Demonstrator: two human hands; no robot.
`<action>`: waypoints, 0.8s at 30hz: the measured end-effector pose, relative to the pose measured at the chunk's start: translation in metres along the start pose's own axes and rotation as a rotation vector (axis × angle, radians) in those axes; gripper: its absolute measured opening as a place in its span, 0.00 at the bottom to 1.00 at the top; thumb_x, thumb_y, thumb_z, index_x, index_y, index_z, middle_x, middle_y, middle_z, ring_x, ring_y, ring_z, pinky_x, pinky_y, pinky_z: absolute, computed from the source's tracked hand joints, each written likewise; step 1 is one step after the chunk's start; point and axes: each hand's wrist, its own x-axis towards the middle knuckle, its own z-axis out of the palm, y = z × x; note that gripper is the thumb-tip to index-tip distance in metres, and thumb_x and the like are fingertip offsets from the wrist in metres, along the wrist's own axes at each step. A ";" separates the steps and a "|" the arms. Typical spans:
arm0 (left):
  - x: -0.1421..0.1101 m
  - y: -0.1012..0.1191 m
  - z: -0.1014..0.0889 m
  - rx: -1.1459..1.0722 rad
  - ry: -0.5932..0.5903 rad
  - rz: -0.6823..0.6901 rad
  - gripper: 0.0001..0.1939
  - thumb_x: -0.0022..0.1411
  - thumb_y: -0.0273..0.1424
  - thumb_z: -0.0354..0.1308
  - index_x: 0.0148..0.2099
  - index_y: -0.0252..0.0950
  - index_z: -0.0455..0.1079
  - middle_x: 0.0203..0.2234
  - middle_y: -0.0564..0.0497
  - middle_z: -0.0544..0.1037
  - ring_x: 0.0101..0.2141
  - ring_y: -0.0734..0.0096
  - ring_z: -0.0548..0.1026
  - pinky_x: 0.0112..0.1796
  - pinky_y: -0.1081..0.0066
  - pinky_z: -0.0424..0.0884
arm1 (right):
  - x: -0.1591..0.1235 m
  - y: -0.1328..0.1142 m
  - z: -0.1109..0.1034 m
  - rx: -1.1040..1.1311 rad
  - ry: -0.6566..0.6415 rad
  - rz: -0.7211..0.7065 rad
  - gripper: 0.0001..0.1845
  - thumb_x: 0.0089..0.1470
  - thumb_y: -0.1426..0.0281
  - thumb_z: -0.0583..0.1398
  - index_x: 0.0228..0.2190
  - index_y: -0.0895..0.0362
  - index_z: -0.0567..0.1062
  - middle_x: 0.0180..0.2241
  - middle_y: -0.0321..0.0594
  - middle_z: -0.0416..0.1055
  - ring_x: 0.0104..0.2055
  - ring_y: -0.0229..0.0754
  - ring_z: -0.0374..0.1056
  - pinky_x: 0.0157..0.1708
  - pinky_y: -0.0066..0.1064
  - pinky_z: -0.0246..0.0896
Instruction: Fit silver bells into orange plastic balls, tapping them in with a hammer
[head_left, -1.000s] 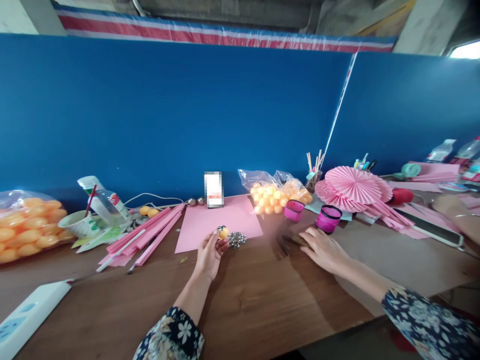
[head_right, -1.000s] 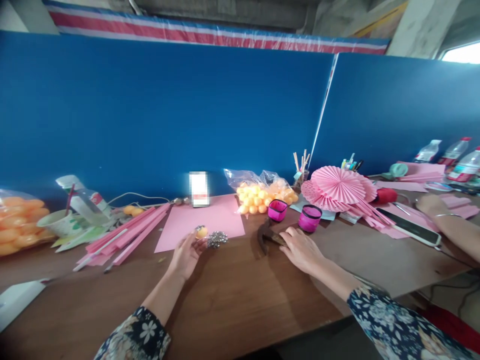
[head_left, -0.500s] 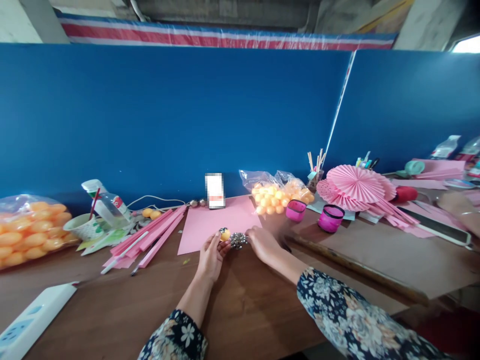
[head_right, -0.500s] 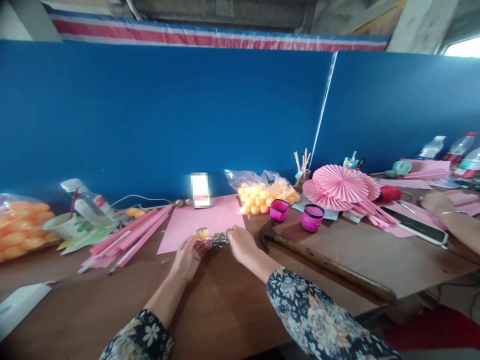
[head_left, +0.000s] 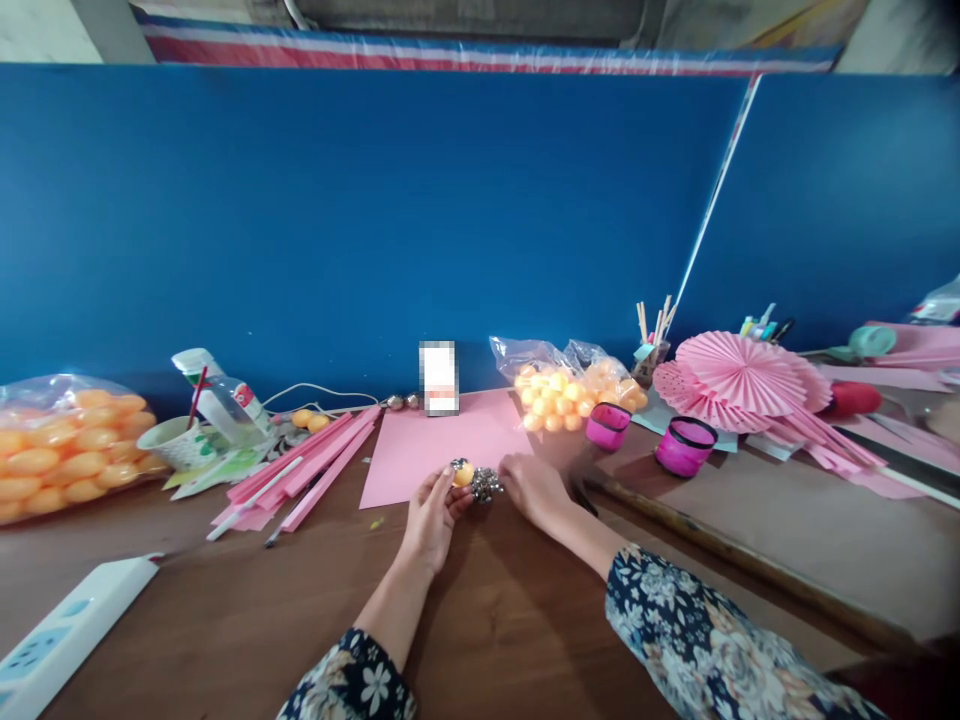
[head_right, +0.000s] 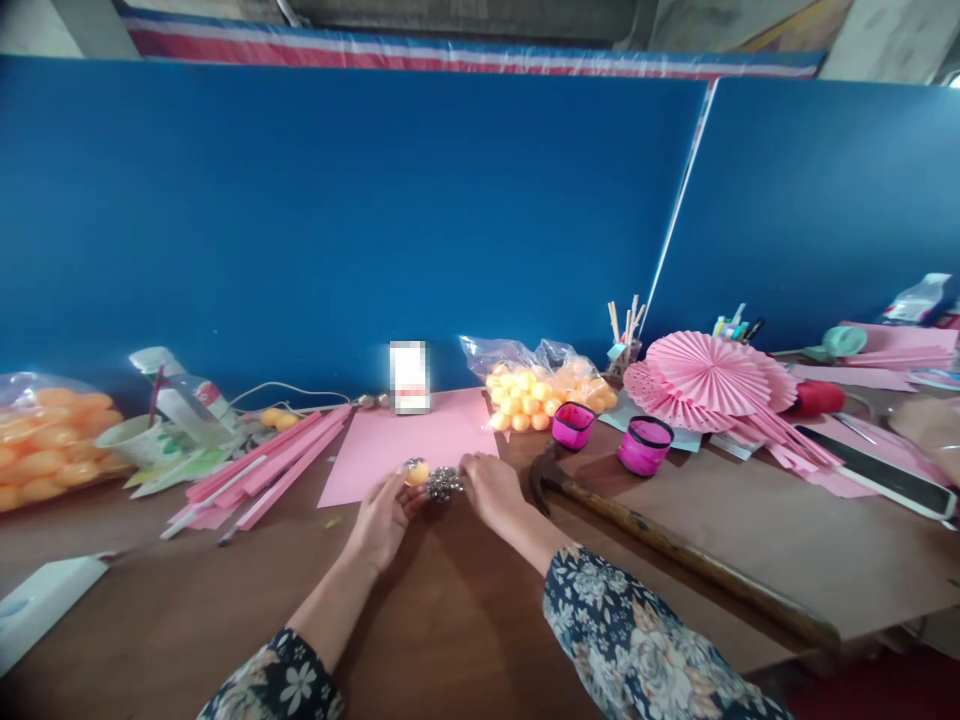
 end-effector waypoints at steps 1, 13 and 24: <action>0.000 0.000 0.000 -0.001 -0.001 0.000 0.11 0.50 0.31 0.60 0.37 0.30 0.68 0.25 0.49 0.75 0.23 0.77 0.73 0.25 0.78 0.71 | 0.000 0.001 0.000 0.020 0.012 0.001 0.07 0.53 0.70 0.53 0.32 0.55 0.71 0.32 0.41 0.71 0.35 0.41 0.65 0.32 0.27 0.53; -0.003 0.001 0.000 0.043 -0.046 -0.016 0.17 0.50 0.31 0.60 0.43 0.33 0.69 0.32 0.47 0.76 0.27 0.75 0.74 0.28 0.76 0.72 | -0.001 0.002 0.005 0.526 0.276 0.024 0.06 0.49 0.72 0.52 0.27 0.57 0.69 0.26 0.37 0.71 0.28 0.38 0.66 0.29 0.27 0.59; -0.004 -0.001 0.000 0.036 -0.087 -0.044 0.19 0.50 0.30 0.60 0.46 0.33 0.68 0.34 0.45 0.76 0.30 0.72 0.74 0.32 0.73 0.72 | -0.005 -0.003 0.011 0.836 0.255 0.062 0.09 0.50 0.66 0.55 0.31 0.58 0.71 0.31 0.40 0.73 0.32 0.40 0.69 0.34 0.31 0.64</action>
